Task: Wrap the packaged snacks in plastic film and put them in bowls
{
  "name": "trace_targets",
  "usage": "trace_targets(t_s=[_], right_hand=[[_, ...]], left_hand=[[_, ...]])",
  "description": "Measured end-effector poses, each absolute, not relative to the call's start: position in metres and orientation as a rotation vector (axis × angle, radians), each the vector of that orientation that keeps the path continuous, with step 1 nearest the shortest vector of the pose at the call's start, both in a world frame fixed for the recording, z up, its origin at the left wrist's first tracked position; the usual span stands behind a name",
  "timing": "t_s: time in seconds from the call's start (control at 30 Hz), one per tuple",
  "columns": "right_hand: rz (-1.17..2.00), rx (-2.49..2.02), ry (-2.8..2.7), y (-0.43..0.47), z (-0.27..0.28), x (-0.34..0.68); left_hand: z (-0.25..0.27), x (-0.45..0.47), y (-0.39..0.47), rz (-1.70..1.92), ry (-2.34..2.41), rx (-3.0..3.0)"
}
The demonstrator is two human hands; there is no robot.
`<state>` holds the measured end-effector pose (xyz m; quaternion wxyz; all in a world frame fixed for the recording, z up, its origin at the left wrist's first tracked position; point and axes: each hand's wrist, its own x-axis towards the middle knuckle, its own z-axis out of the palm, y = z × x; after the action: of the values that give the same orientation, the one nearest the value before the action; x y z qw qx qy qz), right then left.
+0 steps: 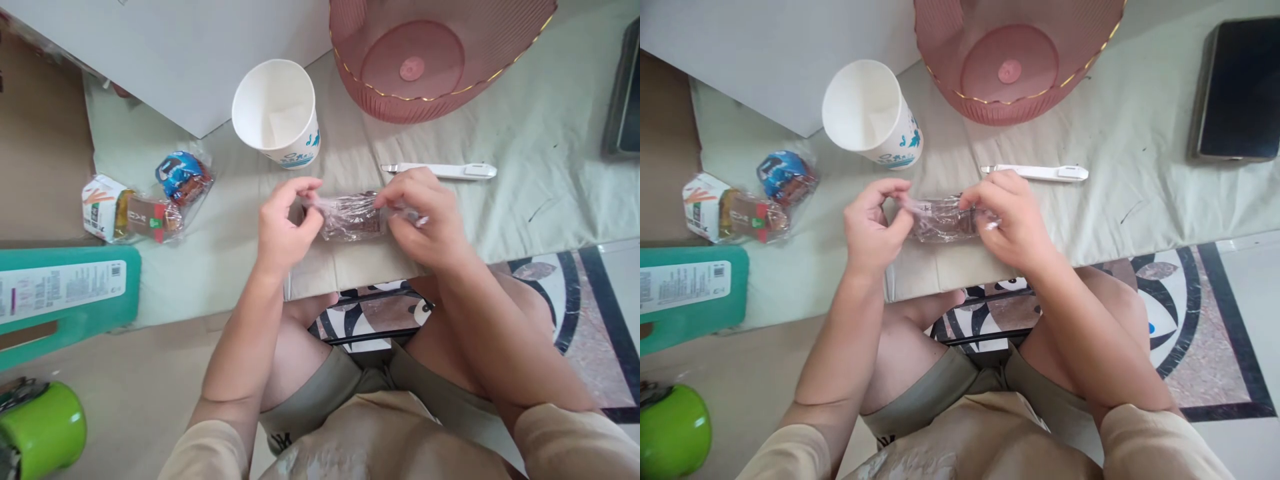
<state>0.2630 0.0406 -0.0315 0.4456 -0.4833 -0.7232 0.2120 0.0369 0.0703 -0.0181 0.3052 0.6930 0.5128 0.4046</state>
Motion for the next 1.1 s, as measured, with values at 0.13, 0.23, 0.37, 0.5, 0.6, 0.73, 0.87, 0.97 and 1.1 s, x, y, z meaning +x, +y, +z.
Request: trace_targets(t_s=[0.13, 0.23, 0.37, 0.5, 0.6, 0.73, 0.87, 0.97, 1.1], right_hand=[[0.514, -1.222, -1.647, 0.042, -0.031, 0.272], [0.479, -1.232, -1.621, 0.043, -0.030, 0.278], [0.466, -1.352, -1.514, 0.046, -0.031, 0.285], [0.332, -1.413, -1.353, 0.045, -0.029, 0.287], [0.227, -1.260, -1.543, 0.042, -0.023, 0.287], [0.190, -1.318, -1.821, 0.040, -0.026, 0.286], [0.111, -1.436, -1.661, 0.042, -0.037, 0.285], [0.060, -1.454, -1.556, 0.046, -0.037, 0.283], [0.029, -1.380, -1.451, 0.060, -0.031, 0.280]], left_hand=[[-0.018, 0.028, 0.080, 1.331, 1.269, 1.574], [-0.014, 0.019, 0.087, 1.409, 1.217, 1.265], [-0.015, 0.002, 0.094, 1.322, 1.312, 1.097], [-0.011, -0.009, 0.093, 1.339, 1.325, 1.318], [0.002, -0.009, 0.085, 0.993, 1.228, 1.813], [0.011, -0.007, 0.079, 0.674, 1.429, 1.950], [0.001, -0.011, 0.086, 0.828, 1.641, 1.730], [-0.005, -0.013, 0.093, 1.005, 1.656, 1.652], [-0.007, -0.012, 0.103, 1.158, 1.653, 1.595]])
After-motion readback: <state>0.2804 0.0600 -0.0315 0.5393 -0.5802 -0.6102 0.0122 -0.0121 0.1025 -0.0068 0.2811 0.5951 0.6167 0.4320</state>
